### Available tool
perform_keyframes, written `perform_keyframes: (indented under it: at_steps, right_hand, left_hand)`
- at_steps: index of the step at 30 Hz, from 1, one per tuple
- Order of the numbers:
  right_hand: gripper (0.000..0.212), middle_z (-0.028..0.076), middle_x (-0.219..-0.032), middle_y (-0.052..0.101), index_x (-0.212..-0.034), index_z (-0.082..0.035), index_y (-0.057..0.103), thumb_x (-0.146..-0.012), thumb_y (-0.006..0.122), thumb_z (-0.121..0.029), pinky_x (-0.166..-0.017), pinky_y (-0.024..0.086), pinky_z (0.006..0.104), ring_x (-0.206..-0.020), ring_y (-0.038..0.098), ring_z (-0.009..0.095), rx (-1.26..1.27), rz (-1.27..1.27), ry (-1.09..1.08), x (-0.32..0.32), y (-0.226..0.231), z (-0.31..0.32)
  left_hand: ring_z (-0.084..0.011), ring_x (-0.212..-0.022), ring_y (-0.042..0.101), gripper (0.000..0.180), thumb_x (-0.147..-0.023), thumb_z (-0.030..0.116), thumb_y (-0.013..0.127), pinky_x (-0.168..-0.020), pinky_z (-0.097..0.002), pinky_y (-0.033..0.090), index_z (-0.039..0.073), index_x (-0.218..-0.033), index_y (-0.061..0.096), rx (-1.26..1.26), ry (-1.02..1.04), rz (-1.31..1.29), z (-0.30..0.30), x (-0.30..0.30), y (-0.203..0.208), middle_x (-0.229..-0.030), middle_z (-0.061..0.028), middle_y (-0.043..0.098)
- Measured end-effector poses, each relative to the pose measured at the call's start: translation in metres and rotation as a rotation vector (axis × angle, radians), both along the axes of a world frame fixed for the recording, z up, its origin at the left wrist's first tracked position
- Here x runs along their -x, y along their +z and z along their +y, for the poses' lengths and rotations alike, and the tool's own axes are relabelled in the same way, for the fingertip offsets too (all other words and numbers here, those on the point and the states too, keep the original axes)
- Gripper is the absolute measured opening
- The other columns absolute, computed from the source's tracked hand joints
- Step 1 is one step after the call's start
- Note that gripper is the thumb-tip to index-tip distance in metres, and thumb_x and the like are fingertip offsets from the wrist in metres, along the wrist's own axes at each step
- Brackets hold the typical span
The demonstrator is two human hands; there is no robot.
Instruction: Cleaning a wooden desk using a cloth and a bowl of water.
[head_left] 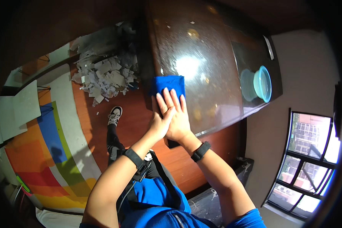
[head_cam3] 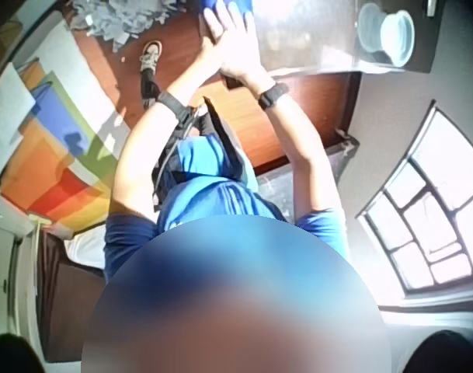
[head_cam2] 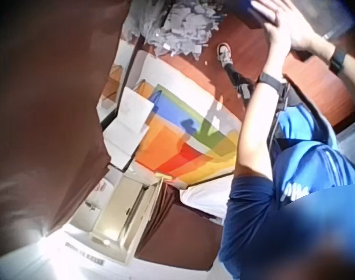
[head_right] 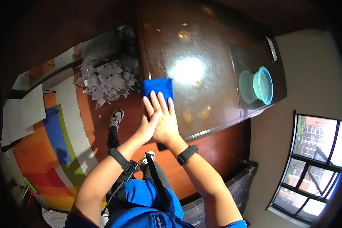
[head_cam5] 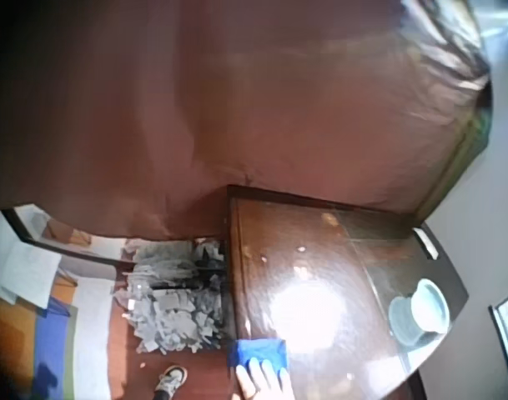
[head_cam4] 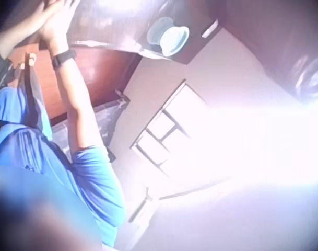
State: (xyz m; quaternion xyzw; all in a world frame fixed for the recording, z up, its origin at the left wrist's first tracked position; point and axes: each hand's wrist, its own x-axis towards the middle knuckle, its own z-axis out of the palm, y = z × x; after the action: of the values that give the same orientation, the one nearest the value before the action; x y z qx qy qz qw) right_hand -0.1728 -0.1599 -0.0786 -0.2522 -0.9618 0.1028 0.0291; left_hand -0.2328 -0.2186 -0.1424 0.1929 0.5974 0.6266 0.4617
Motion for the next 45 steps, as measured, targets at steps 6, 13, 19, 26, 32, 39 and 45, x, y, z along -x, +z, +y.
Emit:
perform_keyframes:
  at_steps: [6,13,19,26,32,39,45]
  right_hand:
    - [0.061,0.015,-0.148,0.030,-0.141,-0.007,0.034,-0.087,0.049,-0.031,-0.113,0.015,0.0459,-0.138,0.024,0.031,-0.007,0.129,0.069,-0.091,-0.008,-0.055]
    - [0.049,0.019,-0.133,0.048,-0.132,0.000,0.042,-0.087,0.054,-0.014,-0.103,0.037,0.0397,-0.123,0.045,0.034,0.620,0.603,-0.005,-0.193,0.023,-0.088]
    - [0.051,0.019,-0.129,0.049,-0.135,-0.002,0.040,-0.086,0.054,-0.008,-0.103,0.036,0.0393,-0.120,0.047,0.033,0.720,0.855,-0.255,-0.265,0.066,-0.043]
    - [0.046,0.018,-0.116,0.056,-0.129,-0.006,0.050,-0.083,0.055,-0.008,-0.092,0.041,0.0409,-0.105,0.053,0.033,0.394,0.892,-0.554,-0.340,0.114,0.078]
    - [0.042,0.016,-0.102,0.056,-0.122,-0.008,0.054,-0.081,0.060,-0.016,-0.084,0.039,0.0442,-0.094,0.050,0.033,0.071,0.585,-0.715,-0.388,0.137,0.182]
    - [0.038,0.014,-0.105,0.055,-0.119,-0.009,0.055,-0.082,0.061,-0.016,-0.088,0.036,0.0436,-0.101,0.047,0.033,-0.068,0.712,-0.574,-0.387,0.151,0.324]
    - [0.051,0.017,-0.110,0.055,-0.129,-0.007,0.048,-0.081,0.061,-0.020,-0.093,0.037,0.0480,-0.104,0.048,0.037,-0.084,0.281,-0.416,-0.394,0.097,0.405]
  left_hand:
    - [-0.0461,-0.090,0.062,0.069,-0.085,0.059,0.051,-0.074,-0.0488,0.050,-0.002,-0.118,0.045,0.525,0.017,0.443,-0.069,-0.086,0.040,-0.094,-0.0314,0.063]
    - [-0.0125,-0.069,0.056,0.035,-0.093,0.036,0.056,-0.064,-0.0294,0.045,0.002,-0.087,0.057,0.431,-0.018,0.520,-0.099,-0.150,0.123,-0.074,-0.0059,0.061]
    - [-0.0096,-0.078,0.055,0.024,-0.098,0.025,0.049,-0.073,-0.0254,0.046,0.003,-0.104,0.055,0.155,-0.197,0.190,-0.027,-0.194,0.171,-0.085,-0.0023,0.061]
    - [-0.0105,-0.089,0.054,0.039,-0.095,0.041,0.051,-0.076,-0.0283,0.047,0.010,-0.119,0.046,0.280,-0.569,-0.217,0.117,-0.250,0.200,-0.102,-0.0036,0.054]
    - [-0.0094,-0.081,0.057,0.030,-0.084,0.006,0.067,-0.071,-0.0252,0.049,0.002,-0.109,0.052,-0.067,-0.586,0.005,0.241,-0.274,0.205,-0.089,-0.0054,0.061]
    - [-0.0102,-0.079,0.057,0.025,-0.084,0.002,0.063,-0.076,-0.0254,0.048,0.002,-0.107,0.054,-0.307,-0.334,0.354,0.367,-0.276,0.210,-0.086,-0.0038,0.060]
    - [-0.0144,-0.084,0.061,0.041,-0.079,0.001,0.064,-0.077,-0.0283,0.051,0.002,-0.119,0.052,0.149,-0.252,0.585,0.423,-0.286,0.174,-0.093,-0.0100,0.064]
